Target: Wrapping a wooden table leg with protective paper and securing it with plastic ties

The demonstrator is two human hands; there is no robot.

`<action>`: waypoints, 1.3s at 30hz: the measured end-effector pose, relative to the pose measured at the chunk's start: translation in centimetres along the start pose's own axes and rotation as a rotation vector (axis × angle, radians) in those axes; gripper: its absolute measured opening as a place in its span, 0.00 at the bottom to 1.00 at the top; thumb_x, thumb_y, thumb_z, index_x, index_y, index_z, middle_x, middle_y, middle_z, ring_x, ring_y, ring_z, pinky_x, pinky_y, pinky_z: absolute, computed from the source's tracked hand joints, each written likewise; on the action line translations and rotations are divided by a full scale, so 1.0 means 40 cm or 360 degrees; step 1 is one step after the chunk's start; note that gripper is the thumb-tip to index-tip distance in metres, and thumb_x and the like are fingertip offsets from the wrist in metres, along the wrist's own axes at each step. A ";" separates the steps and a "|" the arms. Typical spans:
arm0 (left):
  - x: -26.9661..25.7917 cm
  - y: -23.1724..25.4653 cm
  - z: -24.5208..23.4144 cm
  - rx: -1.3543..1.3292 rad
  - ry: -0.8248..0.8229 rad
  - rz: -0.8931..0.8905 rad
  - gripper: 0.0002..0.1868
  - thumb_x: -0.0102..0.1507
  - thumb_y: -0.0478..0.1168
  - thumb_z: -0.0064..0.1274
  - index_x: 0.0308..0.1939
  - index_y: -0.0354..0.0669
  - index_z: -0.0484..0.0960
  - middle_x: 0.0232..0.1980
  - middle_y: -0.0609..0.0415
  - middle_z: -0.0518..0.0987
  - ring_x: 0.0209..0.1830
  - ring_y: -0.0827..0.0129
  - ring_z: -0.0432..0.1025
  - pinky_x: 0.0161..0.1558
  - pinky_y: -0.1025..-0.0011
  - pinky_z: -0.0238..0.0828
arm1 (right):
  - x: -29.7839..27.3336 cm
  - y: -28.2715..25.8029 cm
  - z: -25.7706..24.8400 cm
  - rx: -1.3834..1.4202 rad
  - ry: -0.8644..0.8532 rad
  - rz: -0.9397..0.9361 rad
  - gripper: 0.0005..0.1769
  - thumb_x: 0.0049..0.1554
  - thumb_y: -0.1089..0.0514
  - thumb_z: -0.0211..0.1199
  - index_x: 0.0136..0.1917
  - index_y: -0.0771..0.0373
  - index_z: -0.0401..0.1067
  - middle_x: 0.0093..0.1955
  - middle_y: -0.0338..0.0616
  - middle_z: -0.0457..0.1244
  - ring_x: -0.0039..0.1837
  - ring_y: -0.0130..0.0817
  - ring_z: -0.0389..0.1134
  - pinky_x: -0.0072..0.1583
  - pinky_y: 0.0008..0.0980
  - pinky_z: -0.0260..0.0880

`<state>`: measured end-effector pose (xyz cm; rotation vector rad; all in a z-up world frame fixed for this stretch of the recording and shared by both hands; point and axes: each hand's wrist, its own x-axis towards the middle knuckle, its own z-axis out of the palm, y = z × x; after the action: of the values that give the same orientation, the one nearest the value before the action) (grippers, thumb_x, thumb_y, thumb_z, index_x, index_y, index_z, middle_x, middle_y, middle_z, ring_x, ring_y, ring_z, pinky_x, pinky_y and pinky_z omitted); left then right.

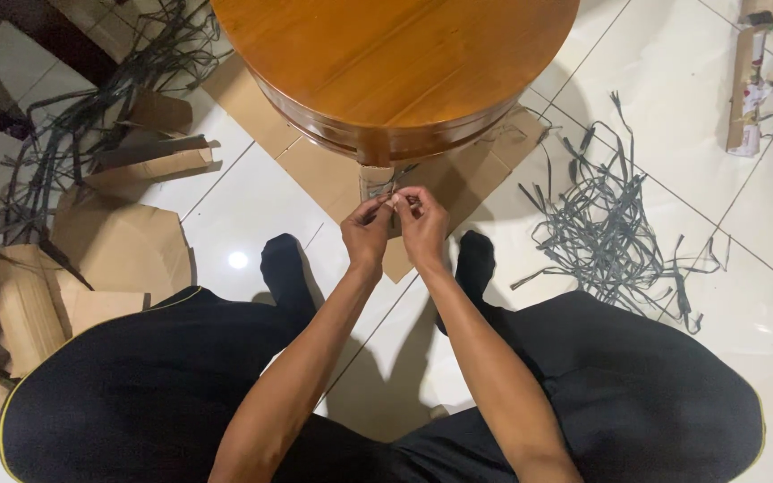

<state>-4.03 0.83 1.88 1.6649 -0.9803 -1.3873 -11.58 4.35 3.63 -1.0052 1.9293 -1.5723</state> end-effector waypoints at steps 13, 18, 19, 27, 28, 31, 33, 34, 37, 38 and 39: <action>-0.054 0.036 -0.011 -0.0276 -0.0028 0.0131 0.07 0.58 0.43 0.63 0.40 0.54 0.90 0.34 0.62 0.84 0.33 0.82 0.69 0.38 0.79 0.69 | 0.020 -0.016 -0.059 -0.0149 -0.0204 -0.0709 0.13 0.56 0.71 0.61 0.50 0.58 0.80 0.44 0.43 0.70 0.49 0.45 0.71 0.52 0.38 0.71; -0.066 0.044 -0.012 -0.0308 -0.0010 0.0117 0.04 0.59 0.43 0.61 0.36 0.55 0.89 0.26 0.64 0.80 0.29 0.83 0.69 0.32 0.82 0.67 | 0.017 0.012 -0.065 -0.0195 -0.0292 -0.0834 0.19 0.51 0.73 0.61 0.54 0.62 0.79 0.48 0.46 0.70 0.52 0.46 0.70 0.52 0.40 0.71; -0.073 0.054 -0.013 -0.0325 -0.0018 0.0113 0.04 0.58 0.42 0.61 0.36 0.54 0.89 0.27 0.63 0.81 0.29 0.83 0.69 0.33 0.82 0.68 | 0.015 0.012 -0.067 -0.0208 -0.0317 -0.0856 0.22 0.49 0.74 0.62 0.56 0.62 0.78 0.50 0.45 0.70 0.53 0.44 0.70 0.51 0.36 0.72; -0.049 0.048 -0.016 -0.0328 -0.0053 0.0092 0.08 0.58 0.43 0.61 0.41 0.50 0.89 0.28 0.61 0.83 0.30 0.81 0.72 0.33 0.81 0.71 | 0.021 0.018 -0.078 -0.0214 -0.0403 -0.0928 0.24 0.50 0.75 0.64 0.60 0.64 0.77 0.53 0.47 0.70 0.54 0.46 0.70 0.48 0.35 0.75; -0.043 0.042 -0.018 -0.0340 -0.0058 0.0110 0.08 0.58 0.42 0.61 0.40 0.51 0.89 0.28 0.60 0.83 0.30 0.81 0.72 0.33 0.83 0.70 | 0.020 0.022 -0.077 -0.0211 -0.0417 -0.0897 0.23 0.51 0.75 0.64 0.60 0.64 0.77 0.53 0.48 0.70 0.54 0.47 0.70 0.48 0.37 0.75; -0.048 0.056 -0.026 -0.0369 -0.0064 0.0060 0.07 0.58 0.41 0.59 0.38 0.50 0.89 0.29 0.59 0.84 0.31 0.81 0.73 0.34 0.83 0.70 | 0.015 0.017 -0.080 -0.0194 -0.0438 -0.0847 0.23 0.52 0.75 0.62 0.60 0.64 0.77 0.53 0.48 0.70 0.55 0.48 0.70 0.48 0.39 0.74; -0.051 0.073 -0.034 -0.0386 -0.0066 -0.0007 0.07 0.58 0.41 0.58 0.37 0.49 0.89 0.30 0.57 0.84 0.31 0.80 0.75 0.36 0.82 0.72 | 0.017 0.009 -0.084 -0.0179 -0.0443 -0.0829 0.23 0.53 0.76 0.62 0.61 0.63 0.77 0.53 0.48 0.71 0.55 0.48 0.71 0.48 0.39 0.74; -0.049 0.080 -0.042 -0.0334 -0.0082 -0.0078 0.08 0.58 0.43 0.55 0.35 0.51 0.90 0.29 0.59 0.84 0.30 0.79 0.73 0.37 0.76 0.73 | 0.021 0.006 -0.084 -0.0169 -0.0444 -0.0831 0.20 0.55 0.75 0.62 0.59 0.64 0.78 0.52 0.48 0.71 0.55 0.48 0.71 0.50 0.41 0.74; -0.069 0.120 -0.056 -0.0245 -0.0103 -0.0172 0.10 0.58 0.47 0.52 0.32 0.53 0.89 0.27 0.62 0.81 0.30 0.78 0.69 0.38 0.69 0.73 | 0.025 0.000 -0.081 -0.0151 -0.0419 -0.0818 0.15 0.58 0.72 0.63 0.56 0.64 0.79 0.49 0.46 0.71 0.53 0.47 0.71 0.52 0.41 0.73; -0.080 0.138 -0.056 -0.0209 -0.0112 -0.0195 0.10 0.57 0.47 0.52 0.30 0.55 0.89 0.26 0.63 0.79 0.30 0.78 0.68 0.39 0.68 0.72 | 0.028 -0.001 -0.080 -0.0147 -0.0391 -0.0802 0.13 0.58 0.71 0.64 0.55 0.62 0.80 0.48 0.45 0.71 0.53 0.46 0.71 0.53 0.41 0.73; -0.079 0.138 -0.056 -0.0209 -0.0113 -0.0192 0.10 0.57 0.47 0.52 0.30 0.55 0.89 0.26 0.63 0.79 0.30 0.78 0.68 0.39 0.68 0.72 | 0.029 -0.002 -0.076 -0.0146 -0.0389 -0.0805 0.13 0.58 0.71 0.64 0.55 0.62 0.80 0.48 0.45 0.71 0.53 0.46 0.71 0.53 0.41 0.73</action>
<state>-2.73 1.47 8.45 1.6088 -0.8202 -1.5654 -14.52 5.37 4.58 -1.7408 1.6711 -1.5242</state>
